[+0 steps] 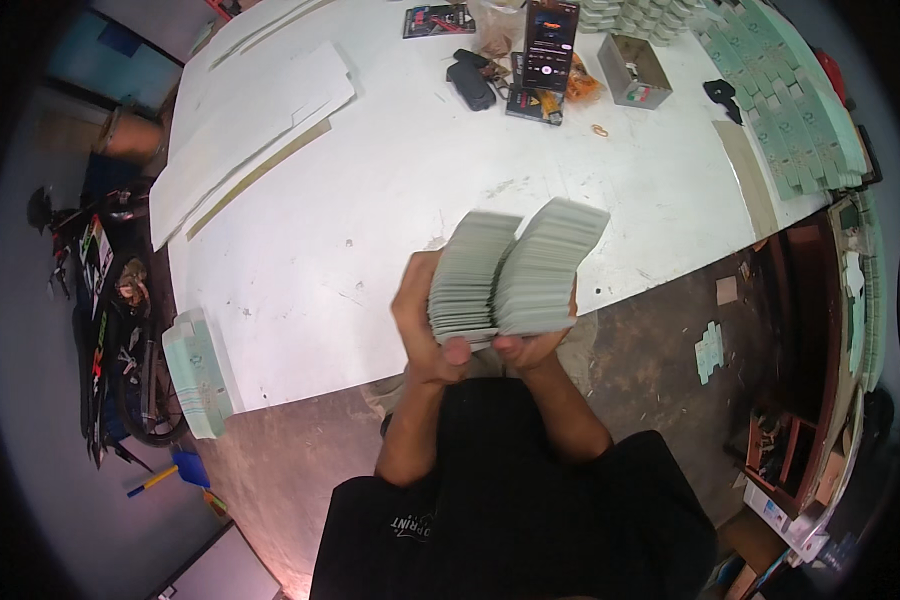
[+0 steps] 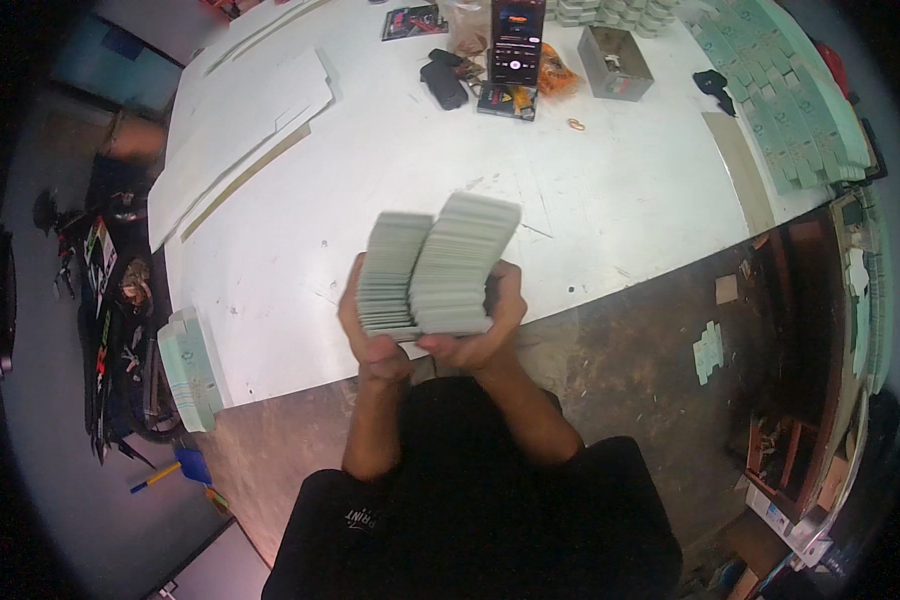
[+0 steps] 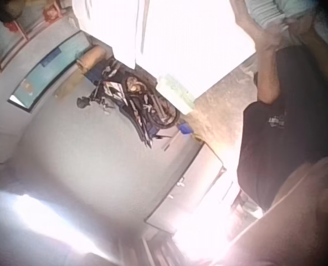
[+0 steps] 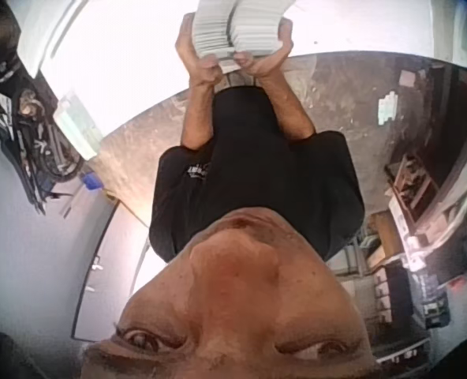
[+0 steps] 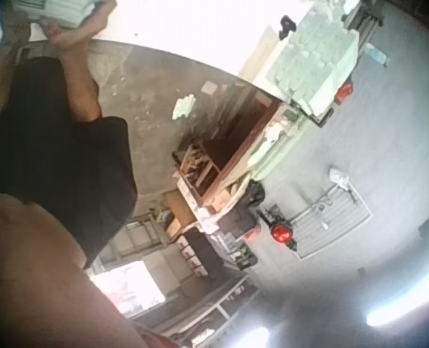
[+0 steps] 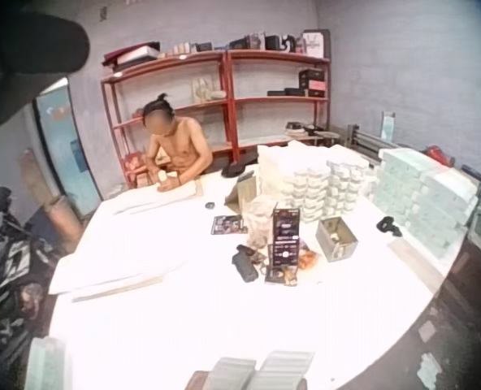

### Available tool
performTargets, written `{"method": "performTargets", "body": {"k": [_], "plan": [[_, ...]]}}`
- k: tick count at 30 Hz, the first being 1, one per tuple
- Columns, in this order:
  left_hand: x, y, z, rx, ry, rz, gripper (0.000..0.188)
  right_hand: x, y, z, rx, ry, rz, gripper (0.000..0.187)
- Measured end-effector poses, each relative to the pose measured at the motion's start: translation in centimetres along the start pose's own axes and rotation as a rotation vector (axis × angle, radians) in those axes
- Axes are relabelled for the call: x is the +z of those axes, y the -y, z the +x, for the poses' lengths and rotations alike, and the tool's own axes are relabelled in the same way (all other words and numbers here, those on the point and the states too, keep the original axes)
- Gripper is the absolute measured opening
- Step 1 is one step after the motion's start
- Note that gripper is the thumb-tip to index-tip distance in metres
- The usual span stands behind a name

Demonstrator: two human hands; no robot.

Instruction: The person repeatedly picks up light green paper sheets from a pile on a white table and stacks them into a neat pile. The person aligns the edges and smooths the stack multiple times before lifting and repositioning it.

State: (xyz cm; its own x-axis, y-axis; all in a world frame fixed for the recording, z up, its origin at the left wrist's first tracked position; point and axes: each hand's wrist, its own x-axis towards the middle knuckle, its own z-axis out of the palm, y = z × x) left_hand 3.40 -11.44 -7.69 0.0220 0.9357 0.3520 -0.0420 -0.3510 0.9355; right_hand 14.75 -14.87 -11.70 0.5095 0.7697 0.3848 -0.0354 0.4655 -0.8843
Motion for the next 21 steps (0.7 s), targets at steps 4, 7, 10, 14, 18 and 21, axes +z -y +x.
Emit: {"method": "performTargets", "body": {"k": [4, 7, 10, 14, 18, 21], "plan": [[-0.4, -0.1, 0.7, 0.061, -0.071, 0.094, 0.095, -0.5, 0.2, 0.3, -0.204, 0.186, -0.202, 0.119], [-1.4, 0.4, 0.9, 0.042, -0.058, 0.073, 0.093, -0.3, 0.4, -0.5, -0.062, 0.27, -0.102, 0.12], [-2.3, 0.9, 1.1, -0.071, -0.114, -0.081, 0.095, -0.3, 1.9, 0.6, -0.045, 0.412, -0.114, 0.119], [-2.1, 0.6, 1.2, -0.061, -0.098, -0.025, 0.1, -1.6, 1.9, 1.2, 0.165, 0.501, -0.18, 0.109], [-1.6, -1.0, 1.0, -0.122, 0.032, 0.033, 0.119, -2.4, 0.7, 0.8, 0.339, 0.434, 0.012, 0.097], [-1.5, -1.7, 0.5, -0.162, 0.117, 0.036, 0.122, -3.3, 0.8, 0.7, 0.301, 0.426, -0.004, 0.087]]}}
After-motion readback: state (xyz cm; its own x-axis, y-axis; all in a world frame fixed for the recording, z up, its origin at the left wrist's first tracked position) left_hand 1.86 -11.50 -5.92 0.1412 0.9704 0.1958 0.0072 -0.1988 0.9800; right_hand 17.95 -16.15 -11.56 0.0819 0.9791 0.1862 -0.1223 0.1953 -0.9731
